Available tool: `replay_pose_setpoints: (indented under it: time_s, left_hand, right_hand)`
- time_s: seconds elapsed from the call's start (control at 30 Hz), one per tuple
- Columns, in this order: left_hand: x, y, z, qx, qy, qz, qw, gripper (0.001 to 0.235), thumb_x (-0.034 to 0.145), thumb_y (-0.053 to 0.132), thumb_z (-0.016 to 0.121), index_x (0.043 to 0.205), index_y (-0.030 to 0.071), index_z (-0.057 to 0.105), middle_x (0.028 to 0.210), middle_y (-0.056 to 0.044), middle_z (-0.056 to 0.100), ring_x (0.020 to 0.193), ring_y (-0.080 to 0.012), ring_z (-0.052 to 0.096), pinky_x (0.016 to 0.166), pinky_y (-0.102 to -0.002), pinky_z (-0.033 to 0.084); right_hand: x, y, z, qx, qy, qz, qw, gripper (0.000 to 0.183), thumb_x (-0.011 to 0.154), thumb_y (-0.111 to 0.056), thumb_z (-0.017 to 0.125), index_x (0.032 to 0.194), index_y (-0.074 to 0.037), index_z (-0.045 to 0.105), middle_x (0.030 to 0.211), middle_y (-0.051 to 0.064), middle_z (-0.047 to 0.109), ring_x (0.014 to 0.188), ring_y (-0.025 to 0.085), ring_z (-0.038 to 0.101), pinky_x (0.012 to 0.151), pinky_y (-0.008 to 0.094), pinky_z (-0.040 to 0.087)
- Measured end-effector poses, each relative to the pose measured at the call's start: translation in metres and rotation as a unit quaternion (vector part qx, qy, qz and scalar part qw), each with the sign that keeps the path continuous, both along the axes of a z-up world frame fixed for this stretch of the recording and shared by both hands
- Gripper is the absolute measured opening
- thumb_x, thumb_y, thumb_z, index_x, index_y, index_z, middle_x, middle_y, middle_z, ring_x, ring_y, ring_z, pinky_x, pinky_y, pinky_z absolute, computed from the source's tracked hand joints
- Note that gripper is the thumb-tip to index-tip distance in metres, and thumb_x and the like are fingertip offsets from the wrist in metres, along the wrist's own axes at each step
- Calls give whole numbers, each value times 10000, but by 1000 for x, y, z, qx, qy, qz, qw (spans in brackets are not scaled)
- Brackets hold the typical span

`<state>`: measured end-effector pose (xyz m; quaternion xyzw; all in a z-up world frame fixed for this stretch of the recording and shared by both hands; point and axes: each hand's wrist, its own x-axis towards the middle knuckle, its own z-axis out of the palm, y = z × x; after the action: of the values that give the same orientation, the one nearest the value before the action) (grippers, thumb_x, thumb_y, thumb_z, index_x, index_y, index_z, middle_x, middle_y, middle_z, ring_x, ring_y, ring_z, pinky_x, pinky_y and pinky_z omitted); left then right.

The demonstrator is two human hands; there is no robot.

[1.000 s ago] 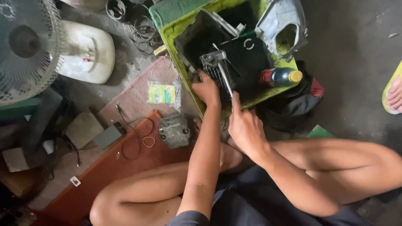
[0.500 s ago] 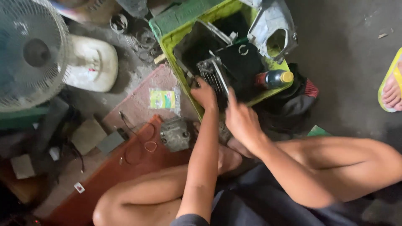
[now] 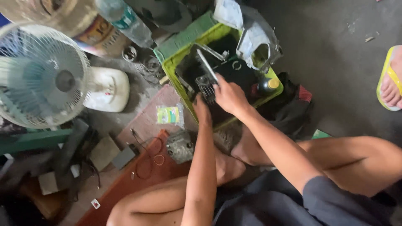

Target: Cleaning a motorcycle engine cylinder using a manual brush, cleaning fluid, and a power drill with a brush attachment.

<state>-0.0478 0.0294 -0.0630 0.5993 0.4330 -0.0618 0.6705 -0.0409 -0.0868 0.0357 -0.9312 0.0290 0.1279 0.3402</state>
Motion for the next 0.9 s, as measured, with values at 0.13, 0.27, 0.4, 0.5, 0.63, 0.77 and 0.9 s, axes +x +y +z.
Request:
replay_pose_setpoints:
  time_s: [0.13, 0.27, 0.4, 0.5, 0.63, 0.77, 0.9]
  left_hand:
    - [3, -15, 53, -44, -15, -25, 999, 764, 910, 398, 693, 1498, -31, 462, 1517, -304, 474, 1471, -435, 386, 1227, -572, 282]
    - [-7, -23, 58, 70, -90, -215, 970, 611, 1005, 407, 576, 1387, -69, 589, 1420, -297, 581, 1405, -401, 486, 1208, -510, 351]
    - [-3, -26, 37, 114, -70, -240, 961, 640, 1016, 450, 533, 1418, -47, 572, 1423, -269, 588, 1400, -388, 499, 1201, -523, 358]
    - [-9, -19, 43, 128, -83, -246, 957, 594, 1022, 461, 508, 1369, -6, 623, 1343, -249, 653, 1315, -409, 573, 1139, -537, 418]
    - [-9, -10, 21, 180, -92, -272, 941, 480, 1042, 419, 482, 1266, 42, 676, 1205, -241, 711, 1217, -423, 634, 1047, -564, 478]
    - [-8, -5, 13, 203, -98, -249, 942, 469, 1049, 332, 459, 1233, -47, 663, 1165, -322, 693, 1170, -495, 629, 972, -614, 481]
    - [-8, -8, 1, 231, -85, -276, 929, 484, 1037, 355, 455, 1262, -22, 658, 1102, -336, 703, 1133, -528, 632, 994, -638, 456]
  right_hand:
    - [-48, -28, 27, 118, 5, -59, 991, 502, 1015, -260, 515, 1511, -197, 475, 1002, 322, 716, 1031, 528, 672, 899, 641, 530]
    - [-99, -49, 54, 159, -19, -87, 983, 508, 1009, -143, 528, 1514, -149, 472, 1131, 344, 684, 1134, 468, 658, 964, 583, 536]
    - [-135, -56, 78, 113, 21, -101, 988, 486, 1010, -205, 521, 1497, -196, 508, 1032, 310, 717, 1072, 497, 665, 930, 608, 542]
    - [-142, -54, 39, 80, 32, -79, 993, 468, 1000, -269, 551, 1465, -237, 581, 1076, 238, 748, 1068, 421, 696, 917, 540, 567]
    - [-102, -32, 15, 66, -40, -44, 996, 437, 1037, -238, 545, 1463, -157, 592, 1047, 289, 731, 1017, 448, 701, 851, 560, 574]
    - [-110, -27, 23, 63, -48, -31, 996, 424, 1027, -265, 556, 1426, -139, 625, 1042, 253, 743, 979, 430, 713, 824, 568, 566]
    - [-135, -29, 49, 32, 44, -56, 997, 430, 1023, -290, 545, 1422, -151, 624, 1039, 270, 746, 980, 465, 714, 853, 573, 573]
